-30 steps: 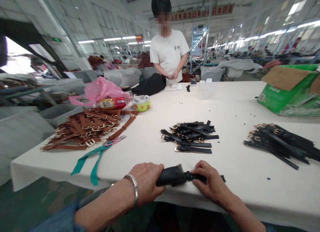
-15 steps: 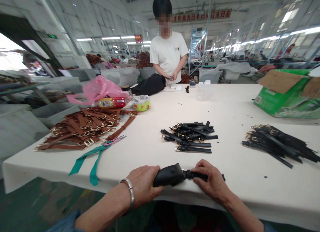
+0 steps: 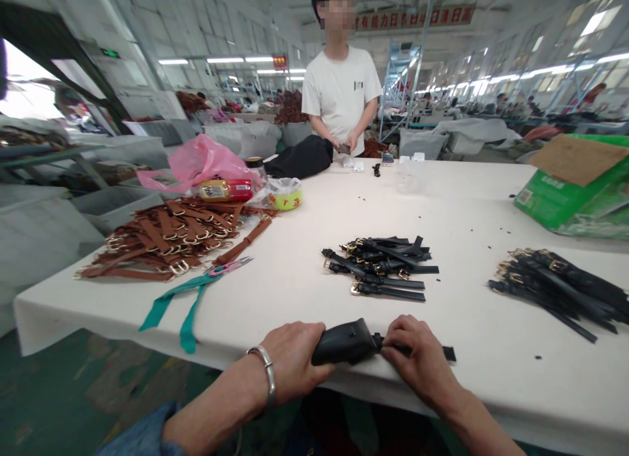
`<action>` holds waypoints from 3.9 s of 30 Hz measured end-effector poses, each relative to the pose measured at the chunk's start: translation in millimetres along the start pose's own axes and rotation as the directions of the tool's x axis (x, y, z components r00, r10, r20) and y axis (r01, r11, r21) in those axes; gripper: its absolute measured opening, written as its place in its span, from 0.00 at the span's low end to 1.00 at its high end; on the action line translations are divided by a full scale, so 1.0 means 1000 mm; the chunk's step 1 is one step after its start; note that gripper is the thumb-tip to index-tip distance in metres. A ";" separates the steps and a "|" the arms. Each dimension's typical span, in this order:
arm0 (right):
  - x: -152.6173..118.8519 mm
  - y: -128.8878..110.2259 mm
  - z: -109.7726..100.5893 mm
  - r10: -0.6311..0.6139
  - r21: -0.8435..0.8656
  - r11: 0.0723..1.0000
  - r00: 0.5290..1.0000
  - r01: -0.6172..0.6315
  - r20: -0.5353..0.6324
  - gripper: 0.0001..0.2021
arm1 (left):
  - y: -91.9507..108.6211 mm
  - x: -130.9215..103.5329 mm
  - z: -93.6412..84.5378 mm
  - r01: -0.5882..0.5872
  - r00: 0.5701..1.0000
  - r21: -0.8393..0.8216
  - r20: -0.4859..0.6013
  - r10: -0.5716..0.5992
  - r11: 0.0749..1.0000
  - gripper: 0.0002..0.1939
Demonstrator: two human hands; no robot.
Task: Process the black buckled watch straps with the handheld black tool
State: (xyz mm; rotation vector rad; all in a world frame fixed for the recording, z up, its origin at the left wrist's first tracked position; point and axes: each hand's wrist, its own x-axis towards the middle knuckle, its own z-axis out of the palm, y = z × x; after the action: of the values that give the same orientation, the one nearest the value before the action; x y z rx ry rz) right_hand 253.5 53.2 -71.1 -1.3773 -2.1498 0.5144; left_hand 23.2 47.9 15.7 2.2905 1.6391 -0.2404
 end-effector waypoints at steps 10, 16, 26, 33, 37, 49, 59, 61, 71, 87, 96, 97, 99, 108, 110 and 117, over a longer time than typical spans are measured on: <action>0.024 -0.005 -0.009 0.038 0.373 0.922 0.985 -0.098 0.167 0.07 | 0.000 0.000 -0.008 -0.007 0.997 -0.027 0.072 0.009 1.000 0.14; 0.028 0.001 0.007 0.231 0.474 0.851 0.972 -0.224 0.045 0.07 | 0.002 -0.001 -0.012 -0.005 0.997 0.002 0.073 0.005 1.000 0.15; 0.027 0.005 0.015 0.199 0.421 0.890 0.980 -0.175 -0.013 0.12 | 0.014 0.015 -0.020 -0.043 0.998 0.096 0.044 0.039 0.994 0.13; -0.004 0.018 -0.005 0.016 0.208 0.978 0.999 -0.006 -0.046 0.23 | 0.005 0.012 -0.022 -0.032 0.997 0.105 0.080 0.023 0.994 0.13; -0.017 0.026 -0.004 -0.013 0.172 0.985 0.999 0.021 -0.047 0.18 | 0.010 0.020 -0.026 -0.058 0.995 0.146 0.092 0.045 0.988 0.13; -0.014 0.016 -0.011 -0.008 0.195 0.981 1.000 0.002 0.030 0.12 | 0.019 0.019 -0.040 -0.038 0.983 0.157 0.181 0.010 0.987 0.12; -0.012 0.019 -0.008 0.005 0.212 0.977 0.999 -0.012 0.036 0.07 | 0.017 0.017 -0.039 0.001 0.982 0.132 0.186 -0.025 0.991 0.11; -0.012 0.020 -0.008 0.003 0.211 0.978 1.000 -0.009 0.030 0.07 | 0.019 0.017 -0.042 -0.023 0.982 0.172 0.189 -0.010 0.985 0.12; -0.014 0.017 -0.007 -0.009 0.146 0.989 1.000 0.011 -0.015 0.08 | 0.017 0.016 -0.038 0.012 0.984 0.078 0.177 -0.026 0.997 0.12; -0.012 0.013 -0.007 0.002 0.182 0.983 0.999 0.007 -0.050 0.10 | 0.012 0.018 -0.031 -0.007 0.988 0.066 0.157 -0.003 0.998 0.14; -0.012 0.013 -0.009 -0.006 0.192 0.981 0.998 0.017 -0.056 0.10 | 0.024 0.030 -0.026 -0.069 0.997 0.136 0.042 0.063 0.988 0.13; -0.012 0.013 -0.009 -0.009 0.194 0.981 0.998 0.019 -0.055 0.09 | 0.024 0.034 -0.023 -0.063 0.998 0.104 0.032 0.060 0.993 0.14; -0.012 0.013 -0.008 -0.010 0.200 0.980 0.999 0.020 -0.052 0.09 | 0.024 0.039 -0.017 -0.045 0.999 0.043 0.026 0.044 0.998 0.14; -0.018 0.014 -0.011 0.001 0.067 0.998 0.990 0.009 -0.140 0.08 | 0.017 0.034 -0.022 -0.024 0.997 0.015 0.070 0.023 1.000 0.14; -0.020 0.014 -0.014 -0.003 0.008 1.000 0.993 0.004 -0.121 0.07 | 0.016 0.033 -0.022 -0.022 0.997 0.008 0.076 0.021 1.000 0.13; -0.024 0.016 -0.013 0.010 0.038 0.999 0.996 -0.007 -0.086 0.09 | 0.027 0.027 -0.042 -0.011 0.997 0.146 0.083 -0.001 0.989 0.15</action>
State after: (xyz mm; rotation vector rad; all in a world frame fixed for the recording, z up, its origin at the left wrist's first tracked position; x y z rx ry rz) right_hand 281.0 38.7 -75.4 -1.3640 -2.0565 0.4876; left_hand 55.8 78.4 51.3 2.3556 1.6235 -0.4622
